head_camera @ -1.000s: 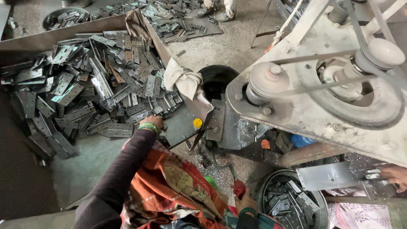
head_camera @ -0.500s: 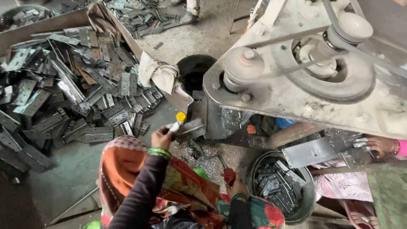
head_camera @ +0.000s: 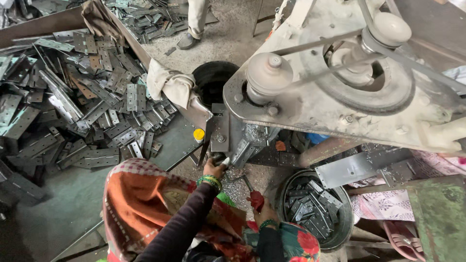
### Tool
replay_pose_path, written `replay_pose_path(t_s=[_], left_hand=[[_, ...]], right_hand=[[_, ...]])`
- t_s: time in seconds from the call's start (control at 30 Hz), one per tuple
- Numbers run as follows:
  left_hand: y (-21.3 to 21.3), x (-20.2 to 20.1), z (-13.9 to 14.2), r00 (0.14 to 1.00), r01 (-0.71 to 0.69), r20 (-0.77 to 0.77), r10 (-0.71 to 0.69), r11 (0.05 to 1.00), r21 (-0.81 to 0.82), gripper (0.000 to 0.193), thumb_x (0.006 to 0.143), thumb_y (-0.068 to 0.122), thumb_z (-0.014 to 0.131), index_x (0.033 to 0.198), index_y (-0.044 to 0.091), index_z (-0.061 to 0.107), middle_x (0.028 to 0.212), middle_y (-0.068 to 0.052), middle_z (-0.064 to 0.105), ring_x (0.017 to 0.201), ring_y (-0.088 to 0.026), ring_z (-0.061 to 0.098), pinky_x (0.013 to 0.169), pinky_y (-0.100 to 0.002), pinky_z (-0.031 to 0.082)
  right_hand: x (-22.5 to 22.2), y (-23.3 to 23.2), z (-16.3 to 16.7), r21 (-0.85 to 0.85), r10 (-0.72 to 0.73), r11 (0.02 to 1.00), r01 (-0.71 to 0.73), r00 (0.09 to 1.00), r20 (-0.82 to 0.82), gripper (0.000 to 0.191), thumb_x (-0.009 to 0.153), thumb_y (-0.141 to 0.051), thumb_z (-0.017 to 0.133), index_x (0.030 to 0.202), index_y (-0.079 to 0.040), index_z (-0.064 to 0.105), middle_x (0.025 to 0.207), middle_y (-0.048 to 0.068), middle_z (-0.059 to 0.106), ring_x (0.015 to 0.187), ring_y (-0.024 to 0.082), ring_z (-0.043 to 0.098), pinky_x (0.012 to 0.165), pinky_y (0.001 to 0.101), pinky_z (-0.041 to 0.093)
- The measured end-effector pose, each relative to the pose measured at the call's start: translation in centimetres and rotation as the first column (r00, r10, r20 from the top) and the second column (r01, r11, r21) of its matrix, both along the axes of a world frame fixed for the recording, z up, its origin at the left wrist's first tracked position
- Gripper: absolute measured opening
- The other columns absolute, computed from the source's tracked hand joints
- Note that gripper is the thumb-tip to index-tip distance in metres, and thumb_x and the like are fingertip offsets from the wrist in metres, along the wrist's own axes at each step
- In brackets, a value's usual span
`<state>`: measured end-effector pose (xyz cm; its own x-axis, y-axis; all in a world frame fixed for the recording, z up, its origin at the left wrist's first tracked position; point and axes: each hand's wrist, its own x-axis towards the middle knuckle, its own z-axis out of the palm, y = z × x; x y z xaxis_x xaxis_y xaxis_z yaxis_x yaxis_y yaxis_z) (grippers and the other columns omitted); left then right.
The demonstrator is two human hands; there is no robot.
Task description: The person repeatedly picks metal hinge-like parts from a bin, places them into a press machine, and operates the press with a lever. The processed parts are then dropped into a bucket. The cycle repeats continuously.
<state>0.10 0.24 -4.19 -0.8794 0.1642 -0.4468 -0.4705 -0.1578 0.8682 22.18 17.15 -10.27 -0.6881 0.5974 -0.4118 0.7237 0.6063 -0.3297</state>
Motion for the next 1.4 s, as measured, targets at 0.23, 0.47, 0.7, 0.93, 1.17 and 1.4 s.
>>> replay_pose_path(t_s=[0.23, 0.47, 0.7, 0.93, 1.17, 1.4], left_hand=[[3.4, 1.3, 0.1, 0.959, -0.104, 0.281, 0.028, 0.961, 0.257, 0.028, 0.09, 0.003, 0.069, 0.118, -0.002, 0.067, 0.099, -0.017, 0.073, 0.076, -0.025, 0.07, 0.06, -0.038, 0.061], [4.3, 3.2, -1.6, 0.9, -0.381, 0.397, 0.181, 0.77, 0.512, 0.028, 0.091, -0.002, 0.06, 0.119, 0.003, 0.061, 0.109, -0.015, 0.07, 0.089, -0.029, 0.072, 0.077, -0.047, 0.066], [2.7, 2.6, 1.0, 0.9, 0.27, 0.311, -0.306, 0.951, 0.153, 0.037, 0.092, 0.012, 0.068, 0.128, 0.005, 0.064, 0.116, -0.017, 0.073, 0.092, -0.028, 0.069, 0.072, -0.043, 0.061], [-0.3, 3.5, 9.7, 0.617, 0.265, -0.092, -0.782, 0.316, -0.911, 0.052, 0.093, 0.029, 0.063, 0.142, 0.012, 0.056, 0.144, -0.011, 0.059, 0.134, -0.027, 0.054, 0.114, -0.049, 0.046], [5.7, -0.1, 6.6, 0.535, -0.06, -0.065, -0.842, 0.039, -0.997, 0.072, 0.096, 0.035, 0.043, 0.158, 0.003, 0.024, 0.165, -0.016, 0.022, 0.153, -0.031, 0.014, 0.118, -0.066, -0.005], [6.4, -4.3, 3.1, 0.59, 0.001, -0.214, -0.778, 0.265, -0.964, 0.068, 0.096, 0.036, 0.05, 0.154, 0.004, 0.036, 0.165, -0.013, 0.031, 0.157, -0.03, 0.02, 0.124, -0.062, -0.002]], right_hand=[[0.0, -0.1, 0.6, 0.016, 0.03, 0.999, -0.03, 0.999, 0.036, 0.067, 0.087, -0.034, 0.074, 0.145, -0.029, 0.041, 0.131, 0.016, 0.065, 0.111, 0.04, 0.067, 0.093, 0.0502, 0.054], [-0.2, -0.1, 0.6, -0.011, 0.025, 1.0, -0.025, 1.0, 0.012, 0.07, 0.085, -0.034, 0.075, 0.145, -0.027, 0.039, 0.129, 0.017, 0.065, 0.112, 0.04, 0.067, 0.093, 0.0505, 0.053], [-0.3, -0.2, 1.7, -0.033, 0.015, 0.999, -0.012, 0.995, 0.094, 0.069, 0.088, -0.036, 0.073, 0.146, -0.029, 0.036, 0.13, 0.015, 0.066, 0.112, 0.039, 0.068, 0.092, 0.0501, 0.054], [-1.8, 0.2, 1.8, -0.054, 0.102, 0.993, -0.102, 0.995, 0.004, 0.075, 0.081, -0.033, 0.08, 0.141, -0.012, 0.04, 0.126, 0.023, 0.066, 0.113, 0.042, 0.066, 0.094, 0.0473, 0.055], [-4.4, 0.7, 10.7, 0.04, 0.16, 0.983, -0.181, 0.938, 0.308, 0.07, 0.088, -0.053, 0.069, 0.138, -0.01, 0.045, 0.112, 0.022, 0.073, 0.101, 0.041, 0.071, 0.09, 0.051, 0.058], [-3.9, 0.3, 7.3, 0.135, 0.115, 0.977, -0.163, 0.946, 0.303, 0.073, 0.088, -0.054, 0.066, 0.141, -0.011, 0.038, 0.118, 0.024, 0.07, 0.106, 0.043, 0.069, 0.09, 0.0536, 0.055]])
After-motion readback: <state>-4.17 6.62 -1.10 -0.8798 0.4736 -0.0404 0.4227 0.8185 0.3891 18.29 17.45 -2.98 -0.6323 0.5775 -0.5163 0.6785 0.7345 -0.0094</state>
